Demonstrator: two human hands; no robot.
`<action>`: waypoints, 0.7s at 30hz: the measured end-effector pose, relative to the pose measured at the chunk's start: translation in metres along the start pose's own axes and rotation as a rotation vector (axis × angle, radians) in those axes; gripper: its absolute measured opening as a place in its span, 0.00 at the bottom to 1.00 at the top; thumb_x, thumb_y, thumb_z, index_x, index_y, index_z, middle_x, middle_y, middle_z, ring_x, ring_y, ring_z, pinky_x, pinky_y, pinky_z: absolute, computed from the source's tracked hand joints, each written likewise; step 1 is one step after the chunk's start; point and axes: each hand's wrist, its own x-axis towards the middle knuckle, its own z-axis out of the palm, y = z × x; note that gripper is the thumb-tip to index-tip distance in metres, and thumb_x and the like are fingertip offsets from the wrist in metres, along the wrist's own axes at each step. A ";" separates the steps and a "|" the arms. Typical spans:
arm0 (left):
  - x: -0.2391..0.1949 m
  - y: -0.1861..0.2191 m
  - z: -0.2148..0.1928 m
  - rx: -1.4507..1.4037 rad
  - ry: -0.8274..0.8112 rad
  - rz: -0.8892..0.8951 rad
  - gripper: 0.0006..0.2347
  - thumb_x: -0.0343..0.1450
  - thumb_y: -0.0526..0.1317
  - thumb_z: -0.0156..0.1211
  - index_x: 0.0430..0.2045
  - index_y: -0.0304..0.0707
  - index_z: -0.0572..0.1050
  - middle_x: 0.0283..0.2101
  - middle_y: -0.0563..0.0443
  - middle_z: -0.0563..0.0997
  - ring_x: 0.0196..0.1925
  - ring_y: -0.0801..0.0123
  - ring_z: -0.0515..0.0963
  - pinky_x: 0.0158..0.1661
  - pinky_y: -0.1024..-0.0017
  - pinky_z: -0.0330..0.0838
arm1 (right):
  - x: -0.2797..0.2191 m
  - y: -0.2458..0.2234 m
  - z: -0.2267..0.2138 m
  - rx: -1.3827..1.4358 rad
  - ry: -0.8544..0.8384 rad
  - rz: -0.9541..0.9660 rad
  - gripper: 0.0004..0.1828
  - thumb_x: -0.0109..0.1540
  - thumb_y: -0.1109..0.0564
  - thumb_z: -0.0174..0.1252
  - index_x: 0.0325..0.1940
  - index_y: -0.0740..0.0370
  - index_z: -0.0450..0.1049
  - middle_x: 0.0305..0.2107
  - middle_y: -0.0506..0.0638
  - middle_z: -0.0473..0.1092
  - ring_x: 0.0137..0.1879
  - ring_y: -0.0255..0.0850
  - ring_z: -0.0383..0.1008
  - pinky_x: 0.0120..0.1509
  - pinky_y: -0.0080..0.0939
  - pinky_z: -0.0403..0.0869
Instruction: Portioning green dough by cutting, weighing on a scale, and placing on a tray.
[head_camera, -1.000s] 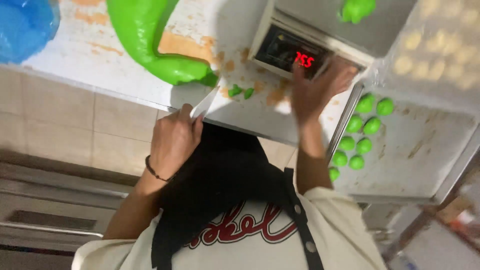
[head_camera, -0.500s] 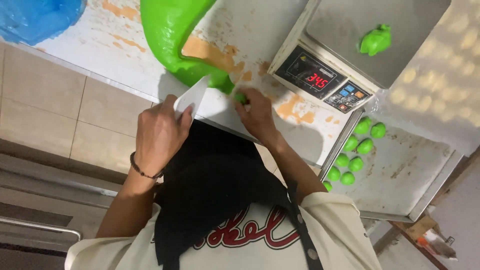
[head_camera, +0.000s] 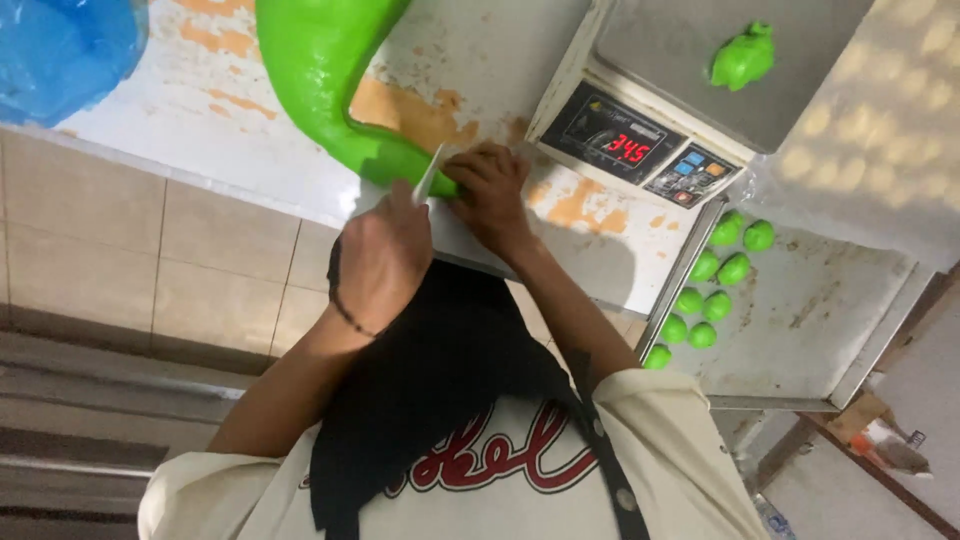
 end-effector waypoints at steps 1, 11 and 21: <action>0.000 -0.006 0.022 0.157 -0.012 0.026 0.03 0.61 0.31 0.52 0.20 0.28 0.68 0.11 0.46 0.69 0.14 0.59 0.73 0.17 0.69 0.68 | -0.006 0.002 0.004 -0.090 0.006 0.051 0.16 0.47 0.50 0.61 0.38 0.44 0.69 0.39 0.39 0.63 0.49 0.43 0.56 0.45 0.48 0.53; 0.014 -0.022 0.002 0.048 -0.263 -0.106 0.16 0.66 0.40 0.51 0.35 0.17 0.65 0.22 0.27 0.72 0.26 0.36 0.74 0.27 0.49 0.66 | -0.030 0.006 0.029 -0.383 0.121 -0.162 0.06 0.54 0.59 0.43 0.30 0.62 0.65 0.30 0.54 0.59 0.34 0.52 0.64 0.37 0.46 0.65; -0.019 0.001 0.025 0.073 -0.386 0.006 0.09 0.64 0.37 0.51 0.27 0.28 0.63 0.12 0.40 0.69 0.15 0.47 0.71 0.15 0.58 0.63 | 0.083 0.080 -0.161 -0.386 0.416 0.342 0.39 0.49 0.50 0.69 0.55 0.59 0.52 0.47 0.57 0.58 0.53 0.53 0.59 0.51 0.53 0.59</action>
